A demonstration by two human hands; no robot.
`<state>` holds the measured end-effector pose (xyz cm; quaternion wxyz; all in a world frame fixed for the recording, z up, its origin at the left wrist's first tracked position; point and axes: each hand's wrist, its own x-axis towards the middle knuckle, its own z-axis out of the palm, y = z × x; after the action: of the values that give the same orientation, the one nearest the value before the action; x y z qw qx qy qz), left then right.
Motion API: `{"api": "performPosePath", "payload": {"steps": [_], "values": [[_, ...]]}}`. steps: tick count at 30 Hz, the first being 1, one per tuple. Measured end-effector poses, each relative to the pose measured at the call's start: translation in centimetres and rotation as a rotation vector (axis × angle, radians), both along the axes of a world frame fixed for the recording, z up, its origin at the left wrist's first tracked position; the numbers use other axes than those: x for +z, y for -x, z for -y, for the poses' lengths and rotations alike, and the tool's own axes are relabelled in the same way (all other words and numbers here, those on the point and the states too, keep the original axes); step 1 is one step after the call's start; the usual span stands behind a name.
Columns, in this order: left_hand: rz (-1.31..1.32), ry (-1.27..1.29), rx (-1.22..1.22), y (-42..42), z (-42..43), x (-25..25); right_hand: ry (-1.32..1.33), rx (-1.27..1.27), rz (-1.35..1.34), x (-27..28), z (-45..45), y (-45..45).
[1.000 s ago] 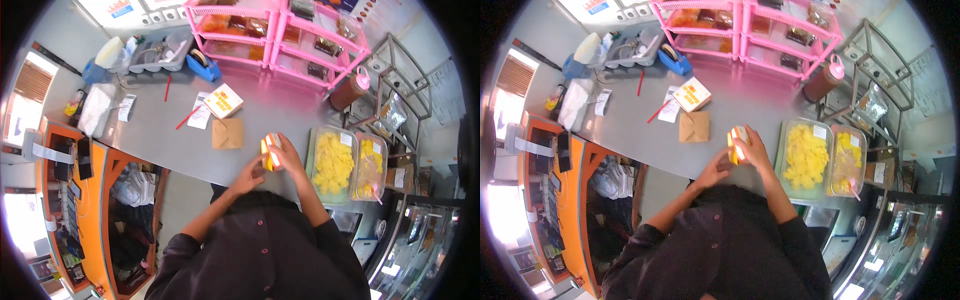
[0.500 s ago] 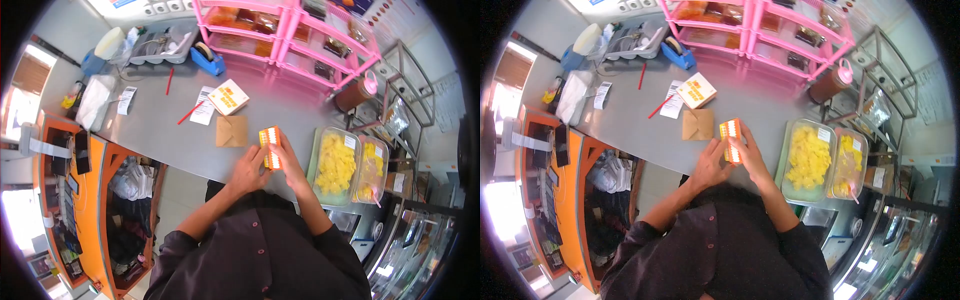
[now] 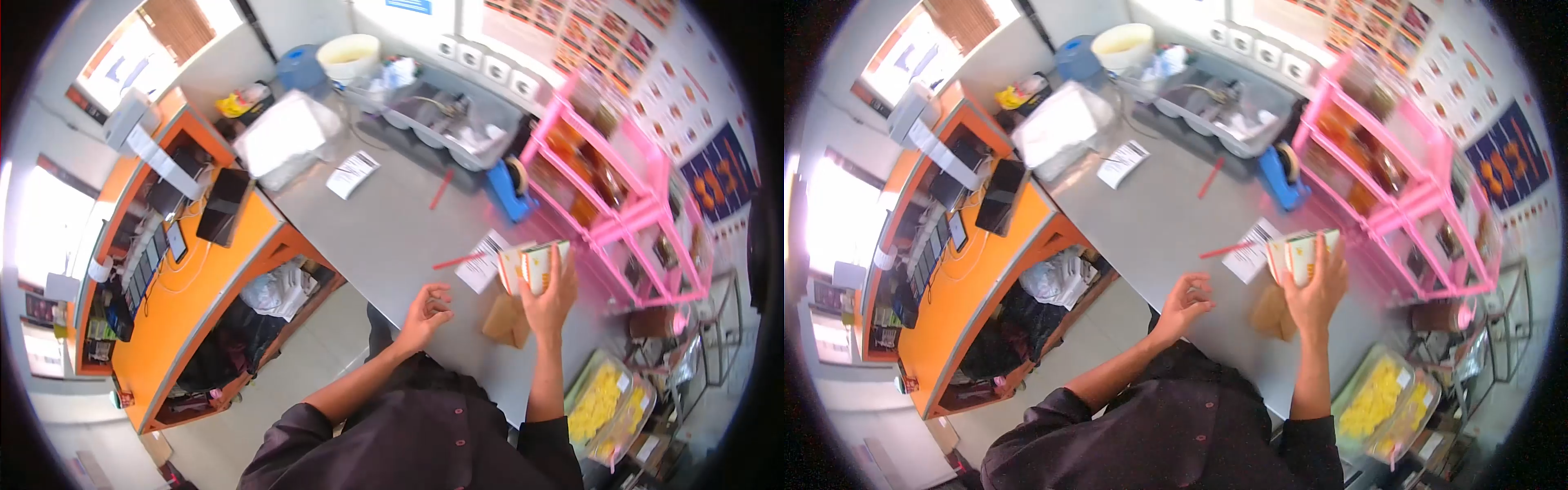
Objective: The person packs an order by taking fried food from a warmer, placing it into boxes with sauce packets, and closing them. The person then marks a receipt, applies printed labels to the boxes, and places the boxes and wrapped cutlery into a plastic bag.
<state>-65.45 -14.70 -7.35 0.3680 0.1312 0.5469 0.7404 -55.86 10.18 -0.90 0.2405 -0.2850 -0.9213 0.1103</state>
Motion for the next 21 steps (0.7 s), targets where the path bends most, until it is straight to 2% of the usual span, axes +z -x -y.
{"api": "performPosePath", "payload": {"steps": [2,5,9,11,13,15,17,18,20,21], "values": [[-0.059,0.049,0.068,4.4,2.4,-0.4,-0.047,-0.024,0.044,-2.2,-1.3,2.9],[-0.192,0.109,0.192,11.1,6.0,-0.5,0.056,-0.052,0.409,-4.6,-1.4,5.4],[-0.374,0.187,0.371,22.1,11.1,-0.4,0.051,0.014,0.324,-3.4,-1.7,5.8],[-0.422,0.337,0.415,28.8,13.7,0.1,0.080,-0.012,0.201,-2.2,-1.1,7.2],[-0.637,0.468,0.549,35.9,15.1,-0.2,0.167,-0.062,0.042,-1.3,0.6,8.6],[-0.847,0.573,0.555,43.7,16.3,-0.3,0.263,-0.064,-0.038,-1.0,2.7,10.4],[-1.175,0.591,0.563,50.9,17.2,-0.5,0.348,-0.083,-0.096,0.1,5.6,12.9],[-1.179,0.644,0.511,54.0,17.6,-0.4,0.387,-0.076,-0.103,0.3,6.7,13.9],[-1.097,0.923,0.286,60.3,19.8,-3.7,0.468,-0.066,-0.112,0.6,8.1,15.2],[-1.065,1.091,0.188,62.1,20.1,-3.6,0.489,-0.064,-0.117,0.2,8.5,15.5]]}}
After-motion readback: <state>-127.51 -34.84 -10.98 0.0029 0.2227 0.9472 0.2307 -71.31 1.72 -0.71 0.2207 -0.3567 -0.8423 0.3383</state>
